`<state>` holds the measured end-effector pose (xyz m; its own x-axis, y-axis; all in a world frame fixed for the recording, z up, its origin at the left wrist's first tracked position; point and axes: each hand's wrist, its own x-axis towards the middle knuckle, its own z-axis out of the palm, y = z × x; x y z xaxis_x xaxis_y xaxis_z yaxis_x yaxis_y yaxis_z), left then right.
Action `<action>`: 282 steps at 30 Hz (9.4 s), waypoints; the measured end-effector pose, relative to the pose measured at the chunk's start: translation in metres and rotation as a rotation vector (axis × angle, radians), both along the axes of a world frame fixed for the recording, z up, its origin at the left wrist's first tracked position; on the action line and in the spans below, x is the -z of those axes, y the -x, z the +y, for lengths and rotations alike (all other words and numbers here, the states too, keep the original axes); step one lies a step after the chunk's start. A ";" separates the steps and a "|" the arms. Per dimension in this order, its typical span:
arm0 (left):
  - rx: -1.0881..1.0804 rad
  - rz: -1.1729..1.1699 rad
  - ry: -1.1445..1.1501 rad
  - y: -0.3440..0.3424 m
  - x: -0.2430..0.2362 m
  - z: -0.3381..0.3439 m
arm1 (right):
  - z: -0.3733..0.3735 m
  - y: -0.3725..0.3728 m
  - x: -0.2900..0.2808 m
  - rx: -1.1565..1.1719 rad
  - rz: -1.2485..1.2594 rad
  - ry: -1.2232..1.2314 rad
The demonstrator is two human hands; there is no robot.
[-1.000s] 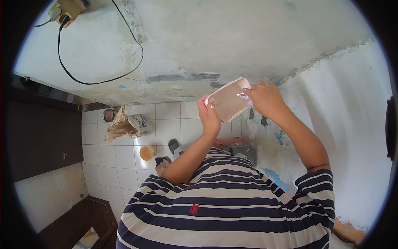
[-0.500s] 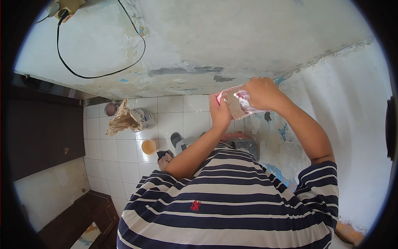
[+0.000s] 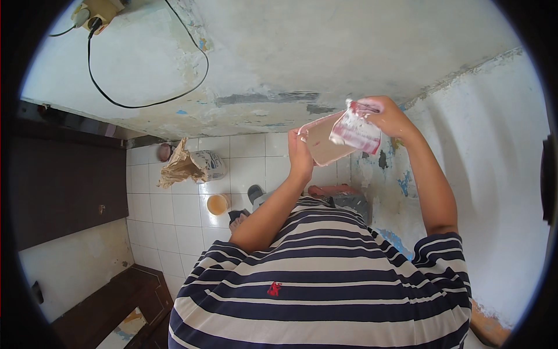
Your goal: The person applies putty filler from a plastic container to a peeling wall section with a putty knife, smoothing the filler over the damaged area.
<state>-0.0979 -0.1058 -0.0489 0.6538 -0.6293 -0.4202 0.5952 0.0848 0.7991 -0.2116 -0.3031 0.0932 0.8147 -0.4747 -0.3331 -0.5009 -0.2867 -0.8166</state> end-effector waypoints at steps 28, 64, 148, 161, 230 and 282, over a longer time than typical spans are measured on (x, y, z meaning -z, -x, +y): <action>0.142 0.011 0.444 -0.005 0.013 0.014 | 0.087 0.029 0.000 -0.411 -0.094 0.898; 0.279 -0.009 0.224 -0.027 0.062 0.017 | 0.041 0.033 0.038 0.167 -0.239 0.007; 0.284 0.035 -0.006 -0.257 0.163 0.100 | 0.060 -0.154 0.399 1.619 -1.068 -0.284; 0.288 -0.216 -0.102 -0.278 0.098 0.160 | 0.118 -0.325 0.431 1.371 -0.559 0.394; 0.219 -0.146 -0.001 -0.287 0.058 0.165 | 0.093 -0.249 0.417 1.480 -0.351 0.269; 0.091 -0.024 0.048 -0.275 0.069 0.171 | 0.196 -0.366 0.421 1.107 -0.454 0.280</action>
